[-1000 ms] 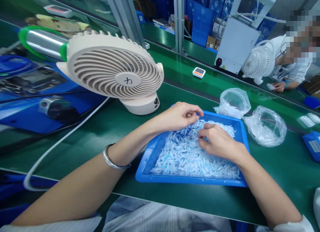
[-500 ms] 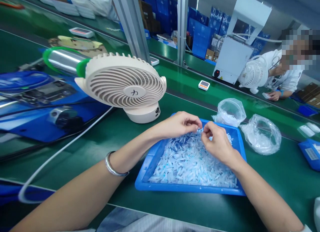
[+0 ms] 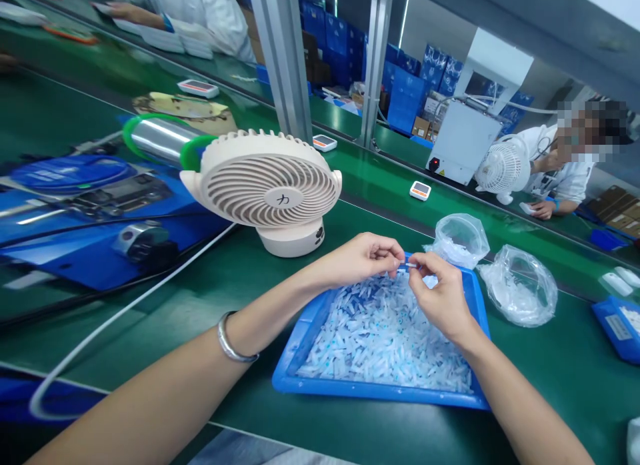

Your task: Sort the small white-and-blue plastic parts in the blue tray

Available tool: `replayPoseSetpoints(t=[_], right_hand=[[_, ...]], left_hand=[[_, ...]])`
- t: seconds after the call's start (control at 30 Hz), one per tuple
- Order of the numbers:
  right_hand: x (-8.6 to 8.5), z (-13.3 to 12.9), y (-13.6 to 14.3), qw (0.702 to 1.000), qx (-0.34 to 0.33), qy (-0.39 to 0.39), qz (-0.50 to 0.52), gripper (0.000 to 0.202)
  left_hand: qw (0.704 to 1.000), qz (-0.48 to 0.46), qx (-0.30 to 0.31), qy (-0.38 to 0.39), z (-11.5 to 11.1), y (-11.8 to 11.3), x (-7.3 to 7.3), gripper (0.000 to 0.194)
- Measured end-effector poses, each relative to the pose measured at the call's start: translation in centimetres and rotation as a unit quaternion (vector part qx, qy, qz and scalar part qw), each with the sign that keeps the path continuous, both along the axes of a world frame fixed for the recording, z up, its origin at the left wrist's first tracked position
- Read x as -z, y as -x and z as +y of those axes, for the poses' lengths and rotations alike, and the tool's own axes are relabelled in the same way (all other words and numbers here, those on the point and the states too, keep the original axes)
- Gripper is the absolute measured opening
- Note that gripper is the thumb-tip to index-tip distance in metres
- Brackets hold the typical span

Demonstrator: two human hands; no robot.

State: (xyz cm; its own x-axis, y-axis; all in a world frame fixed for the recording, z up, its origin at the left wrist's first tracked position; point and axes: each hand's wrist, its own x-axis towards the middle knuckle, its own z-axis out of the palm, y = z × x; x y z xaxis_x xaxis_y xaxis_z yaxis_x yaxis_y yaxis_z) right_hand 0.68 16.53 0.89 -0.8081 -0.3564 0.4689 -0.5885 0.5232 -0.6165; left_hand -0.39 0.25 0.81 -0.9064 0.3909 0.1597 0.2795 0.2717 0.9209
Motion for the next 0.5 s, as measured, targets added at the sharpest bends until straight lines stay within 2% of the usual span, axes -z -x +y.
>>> replayPoseSetpoints(t=[0.17, 0.5], right_hand=[[-0.11, -0.05, -0.24, 0.998, 0.009, 0.046, -0.035, 0.011], [-0.55, 0.11, -0.29, 0.997, -0.035, 0.051, -0.053, 0.012]], left_hand=[[0.998, -0.016, 0.036, -0.049, -0.04, -0.20, -0.44, 0.012], [0.982, -0.057, 0.115, -0.135, -0.49, -0.14, -0.35, 0.013]])
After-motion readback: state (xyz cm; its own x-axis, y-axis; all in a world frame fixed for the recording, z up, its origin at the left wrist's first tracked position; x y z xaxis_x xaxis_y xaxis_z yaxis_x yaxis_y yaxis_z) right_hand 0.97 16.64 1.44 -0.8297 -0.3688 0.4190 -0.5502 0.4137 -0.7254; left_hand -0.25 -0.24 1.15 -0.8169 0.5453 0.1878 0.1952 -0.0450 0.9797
